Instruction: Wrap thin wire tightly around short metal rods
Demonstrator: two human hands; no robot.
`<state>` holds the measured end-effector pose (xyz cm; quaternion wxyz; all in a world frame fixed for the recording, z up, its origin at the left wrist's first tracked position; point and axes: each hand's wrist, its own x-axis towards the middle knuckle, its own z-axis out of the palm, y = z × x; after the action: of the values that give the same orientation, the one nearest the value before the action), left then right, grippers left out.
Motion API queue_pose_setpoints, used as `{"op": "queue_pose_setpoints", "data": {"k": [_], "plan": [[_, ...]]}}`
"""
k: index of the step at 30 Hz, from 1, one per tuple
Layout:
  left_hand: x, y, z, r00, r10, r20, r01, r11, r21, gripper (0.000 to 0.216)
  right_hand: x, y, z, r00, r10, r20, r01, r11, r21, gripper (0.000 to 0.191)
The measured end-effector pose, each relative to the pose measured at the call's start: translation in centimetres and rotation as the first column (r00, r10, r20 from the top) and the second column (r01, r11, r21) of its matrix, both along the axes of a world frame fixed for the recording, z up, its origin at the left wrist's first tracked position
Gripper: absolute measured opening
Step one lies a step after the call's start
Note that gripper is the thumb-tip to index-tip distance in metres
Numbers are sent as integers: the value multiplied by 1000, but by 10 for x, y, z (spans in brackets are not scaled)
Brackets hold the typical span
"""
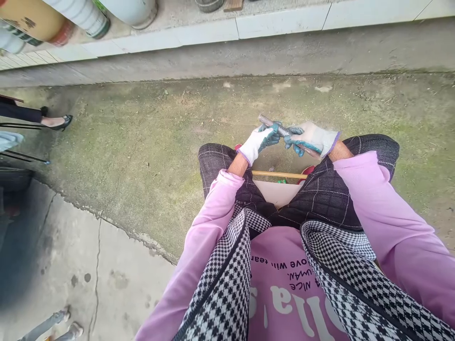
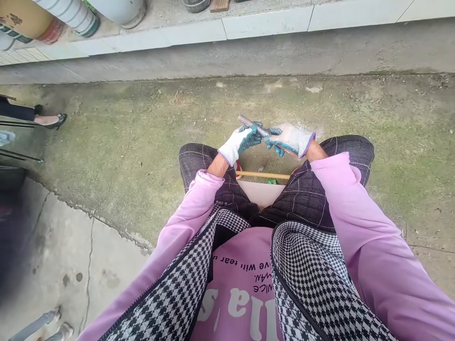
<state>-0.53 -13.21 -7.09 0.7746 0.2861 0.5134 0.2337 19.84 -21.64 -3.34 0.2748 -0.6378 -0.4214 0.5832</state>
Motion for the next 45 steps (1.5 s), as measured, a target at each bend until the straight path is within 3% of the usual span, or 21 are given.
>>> {"op": "queue_pose_setpoints", "data": {"k": [2, 4, 7, 13, 15, 17, 21, 24, 27, 29, 31, 32, 35, 38, 41, 45], "plan": [[4, -2, -7, 999, 0, -35, 0, 1000, 17, 10, -4, 1, -6, 1000, 14, 21, -13, 1000, -12, 25], [7, -4, -14, 996, 12, -89, -7, 998, 58, 14, -12, 3, -13, 997, 16, 80, -15, 1000, -19, 24], [3, -4, -18, 986, 15, -165, 20, 978, 206, 17, -26, 8, -26, 988, -39, 152, 37, 999, 11, 22], [-17, -3, -6, 914, 20, -404, 203, 840, 502, 10, -36, 25, -50, 981, -73, 179, 53, 992, 115, 20], [-16, -5, -4, 927, 12, -374, 182, 859, 478, 9, -38, 27, -54, 964, -43, 261, -8, 981, 193, 24], [-11, -7, -3, 957, 32, -287, 80, 926, 370, 8, -41, 26, -54, 942, -10, 335, -89, 956, 281, 27], [-4, -4, 5, 979, 111, -168, -74, 974, 214, 10, -45, 25, -42, 953, 60, 297, -160, 932, 327, 29], [-12, 0, 25, 987, 12, -162, 18, 983, 184, 23, -39, 29, -29, 975, -106, 194, 51, 962, 269, 28], [-21, -2, 52, 971, -129, -201, 163, 973, 162, 33, -32, 36, -18, 956, -279, 95, 255, 945, 204, 30], [-23, -6, 67, 962, -198, -187, 229, 960, 162, 35, -31, 37, -15, 958, -272, 91, 246, 943, 226, 21], [-23, -8, 76, 956, -252, -153, 278, 944, 180, 36, -35, 35, -13, 975, -172, 143, 134, 960, 244, 5], [-24, -8, 77, 952, -271, -143, 296, 935, 194, 38, -38, 33, -13, 981, -106, 162, 66, 970, 232, 12], [-28, -4, 70, 946, -278, -169, 313, 918, 241, 42, -44, 28, -13, 992, 26, 122, -48, 983, 179, 26], [-38, 5, 54, 931, -276, -239, 337, 900, 276, 40, -45, 25, -12, 996, -2, 85, -13, 985, 171, 18], [-45, 11, 37, 908, -286, -307, 376, 879, 293, 31, -40, 22, -10, 986, -15, 164, -9, 989, 150, 9], [-48, 16, 21, 850, -235, -472, 414, 852, 320, 14, -34, 17, -6, 946, 122, 300, -163, 980, 116, 18]]}}
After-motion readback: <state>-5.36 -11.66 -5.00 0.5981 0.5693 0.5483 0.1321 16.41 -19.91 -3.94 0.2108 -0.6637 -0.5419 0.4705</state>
